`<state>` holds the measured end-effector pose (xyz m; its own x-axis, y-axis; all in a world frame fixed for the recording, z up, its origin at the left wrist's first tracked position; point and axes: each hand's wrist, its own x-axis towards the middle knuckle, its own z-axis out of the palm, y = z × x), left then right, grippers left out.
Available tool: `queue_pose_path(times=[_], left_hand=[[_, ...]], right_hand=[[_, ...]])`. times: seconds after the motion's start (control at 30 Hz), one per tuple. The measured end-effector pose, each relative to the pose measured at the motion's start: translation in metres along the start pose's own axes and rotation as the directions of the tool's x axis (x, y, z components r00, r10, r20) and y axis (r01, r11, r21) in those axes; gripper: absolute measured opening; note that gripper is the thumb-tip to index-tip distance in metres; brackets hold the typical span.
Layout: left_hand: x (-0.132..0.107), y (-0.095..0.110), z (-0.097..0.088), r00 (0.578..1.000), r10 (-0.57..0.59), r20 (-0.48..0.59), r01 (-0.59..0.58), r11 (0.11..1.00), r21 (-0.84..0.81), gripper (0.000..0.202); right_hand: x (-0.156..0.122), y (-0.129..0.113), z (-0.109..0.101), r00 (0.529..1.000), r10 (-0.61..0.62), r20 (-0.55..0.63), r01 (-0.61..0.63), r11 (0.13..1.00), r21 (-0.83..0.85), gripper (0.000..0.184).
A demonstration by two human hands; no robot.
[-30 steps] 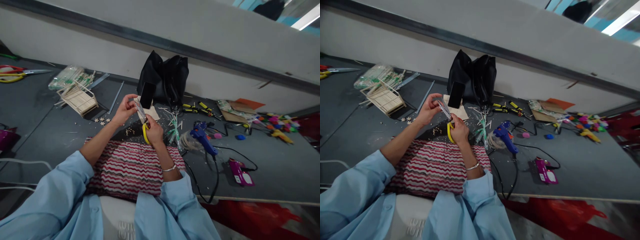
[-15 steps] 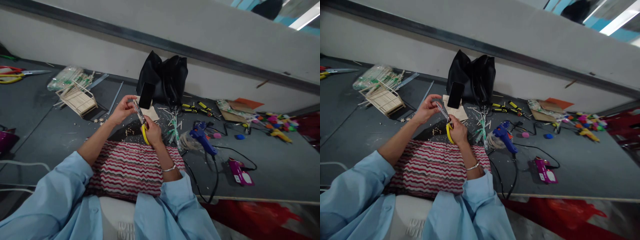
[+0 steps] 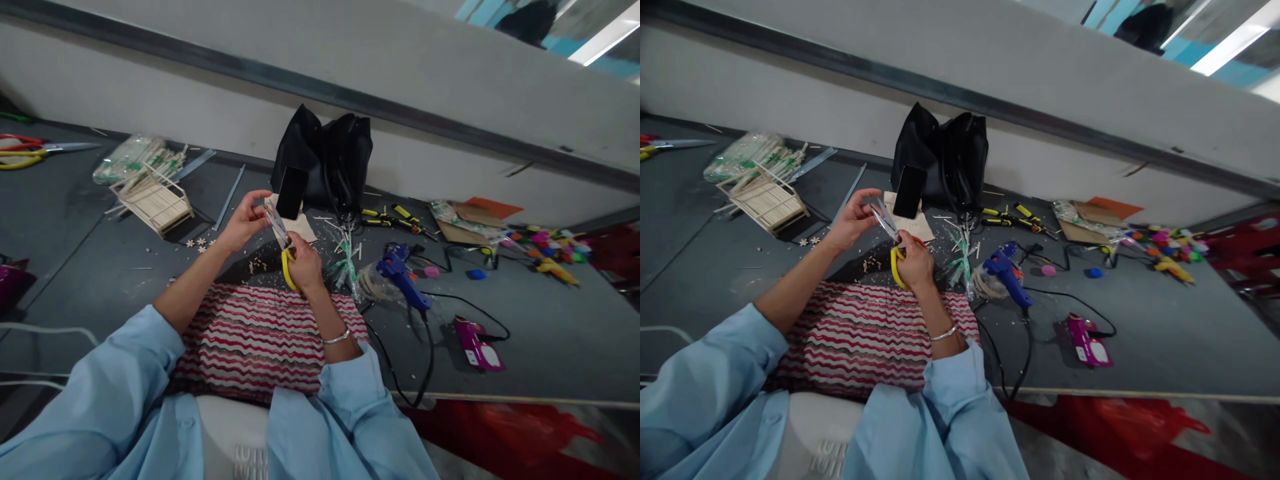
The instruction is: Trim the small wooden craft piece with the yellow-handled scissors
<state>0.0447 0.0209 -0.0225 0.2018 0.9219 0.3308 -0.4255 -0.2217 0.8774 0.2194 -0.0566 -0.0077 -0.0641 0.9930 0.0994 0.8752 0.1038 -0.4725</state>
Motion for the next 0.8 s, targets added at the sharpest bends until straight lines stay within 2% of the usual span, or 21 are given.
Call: queue_pose_path(times=[0.33, 0.5, 0.7, 0.8], left_hand=[[0.001, 0.0, -0.002, 1.0, 0.029, -0.004, -0.029, 0.999, 0.025, 0.061], [0.001, 0.002, -0.002, 0.999, 0.032, -0.016, -0.031, 0.998, 0.05, 0.057], [0.0, 0.002, 0.0, 0.998, 0.062, 0.017, -0.063, 0.997, 0.05, 0.056], [0.0, 0.002, 0.001, 0.998, 0.055, 0.02, -0.056, 0.998, 0.034, 0.058]], right_hand=[[0.001, -0.004, -0.005, 1.0, 0.014, 0.016, -0.012, 0.991, -0.132, 0.047], [0.001, -0.004, -0.007, 0.999, 0.031, 0.021, -0.029, 0.996, -0.088, 0.043], [0.003, 0.012, -0.005, 0.983, 0.104, -0.15, -0.094, 0.993, 0.073, 0.043], [0.003, 0.015, -0.003, 0.979, 0.101, -0.177, -0.084, 0.991, 0.101, 0.044]])
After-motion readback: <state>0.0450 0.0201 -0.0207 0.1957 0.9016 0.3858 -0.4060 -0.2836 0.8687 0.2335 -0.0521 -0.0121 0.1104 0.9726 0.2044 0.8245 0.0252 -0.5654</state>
